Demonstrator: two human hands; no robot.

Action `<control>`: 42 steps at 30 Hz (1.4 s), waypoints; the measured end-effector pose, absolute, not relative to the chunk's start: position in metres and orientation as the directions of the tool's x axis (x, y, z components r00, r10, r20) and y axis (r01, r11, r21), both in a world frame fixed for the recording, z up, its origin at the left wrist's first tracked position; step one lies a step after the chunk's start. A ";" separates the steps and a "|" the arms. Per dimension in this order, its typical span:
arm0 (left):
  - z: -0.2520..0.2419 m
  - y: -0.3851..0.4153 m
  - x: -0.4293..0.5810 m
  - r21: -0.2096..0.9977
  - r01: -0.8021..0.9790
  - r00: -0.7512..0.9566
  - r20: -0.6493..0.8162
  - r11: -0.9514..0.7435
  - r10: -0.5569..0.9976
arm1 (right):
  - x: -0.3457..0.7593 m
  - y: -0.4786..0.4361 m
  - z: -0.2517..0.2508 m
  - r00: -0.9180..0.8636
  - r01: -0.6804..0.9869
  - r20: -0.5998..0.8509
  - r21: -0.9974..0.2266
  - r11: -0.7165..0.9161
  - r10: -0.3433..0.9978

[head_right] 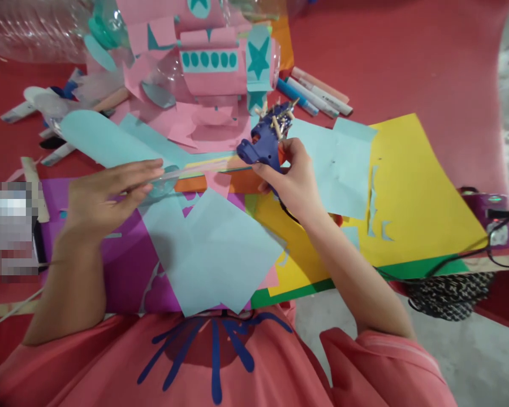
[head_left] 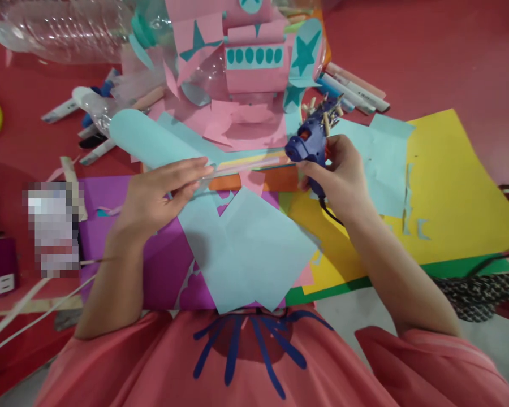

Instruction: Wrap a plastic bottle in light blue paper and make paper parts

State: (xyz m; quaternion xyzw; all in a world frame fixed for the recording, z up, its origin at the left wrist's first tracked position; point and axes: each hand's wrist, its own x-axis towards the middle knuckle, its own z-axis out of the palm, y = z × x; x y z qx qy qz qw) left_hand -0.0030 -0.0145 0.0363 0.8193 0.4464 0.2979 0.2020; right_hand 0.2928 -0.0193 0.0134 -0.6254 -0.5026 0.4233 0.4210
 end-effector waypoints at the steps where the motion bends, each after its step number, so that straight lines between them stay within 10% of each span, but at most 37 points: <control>1: 0.036 -0.015 -0.002 0.575 0.620 0.433 0.317 -0.535 0.844 | 0.291 -0.020 0.013 0.133 0.321 -0.080 -0.939 -0.119 0.988; 16: 0.036 -0.018 0.007 0.472 0.672 0.421 0.390 -0.570 0.819 | 0.272 -0.031 0.006 0.080 0.482 0.009 -0.876 -0.031 0.997; 28: 0.025 -0.013 -0.001 0.223 0.687 0.522 0.511 -0.692 0.683 | 0.254 -0.052 -0.003 0.193 0.378 0.143 -0.924 0.061 0.971; 42: 0.021 -0.007 -0.006 0.212 0.621 0.566 0.543 -0.754 0.620 | 0.250 -0.052 -0.009 0.161 0.288 0.150 -0.952 0.099 0.976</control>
